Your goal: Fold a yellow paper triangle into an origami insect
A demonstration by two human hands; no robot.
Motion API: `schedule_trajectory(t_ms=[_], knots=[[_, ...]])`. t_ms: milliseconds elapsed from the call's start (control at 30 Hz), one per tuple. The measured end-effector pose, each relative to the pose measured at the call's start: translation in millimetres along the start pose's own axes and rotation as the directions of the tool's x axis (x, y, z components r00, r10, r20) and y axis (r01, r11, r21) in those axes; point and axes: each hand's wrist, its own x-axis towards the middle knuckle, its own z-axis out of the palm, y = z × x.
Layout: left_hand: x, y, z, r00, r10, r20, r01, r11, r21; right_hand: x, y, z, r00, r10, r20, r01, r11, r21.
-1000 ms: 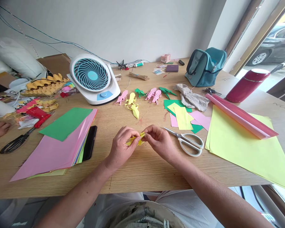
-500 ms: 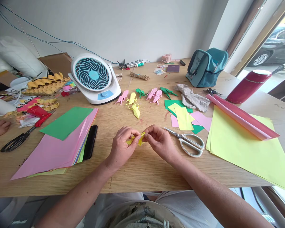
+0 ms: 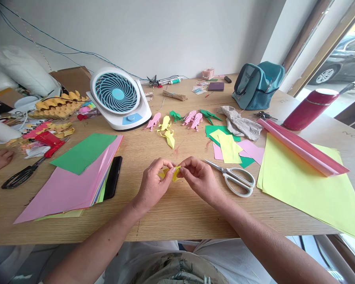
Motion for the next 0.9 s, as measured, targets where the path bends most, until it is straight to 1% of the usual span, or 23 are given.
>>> schedule_trajectory(t_ms=[67, 133, 267, 433, 667, 767, 900], knots=[[-0.4, 0.7, 0.6, 0.999, -0.04, 0.019, 0.04, 0.999, -0.034, -0.1, 0.2, -0.2, 1.0, 0.001, 0.001, -0.001, 1.0, -0.005], [-0.7, 1.0, 1.1, 0.998, -0.052, 0.019, 0.053, 0.997, -0.052, -0.3, 0.4, -0.5, 1.0, 0.003, 0.004, -0.003, 1.0, -0.005], [-1.0, -0.1, 1.7, 0.999, -0.042, 0.01, 0.042, 0.998, -0.051, -1.0, 1.3, -0.6, 1.0, 0.002, 0.018, -0.002, 1.0, 0.014], [-1.7, -1.4, 2.3, 1.0, -0.025, 0.01, 0.025, 0.999, -0.039, -1.7, 2.8, 0.0, 1.0, -0.012, -0.007, 0.012, 1.0, -0.001], [-1.9, -0.7, 2.8, 1.0, -0.002, 0.007, 0.002, 0.999, -0.043, -0.8, 0.4, 0.2, 1.0, 0.004, -0.016, -0.003, 0.999, 0.033], [-1.5, -1.6, 2.3, 1.0, 0.019, 0.01, -0.018, 0.999, -0.032, -0.2, -0.2, -1.5, 0.999, -0.039, -0.032, 0.04, 0.999, 0.023], [0.5, -4.6, -0.5, 0.997, 0.079, 0.0, -0.079, 0.997, -0.016, 0.7, -0.4, -5.7, 0.987, -0.151, -0.054, 0.152, 0.988, 0.01]])
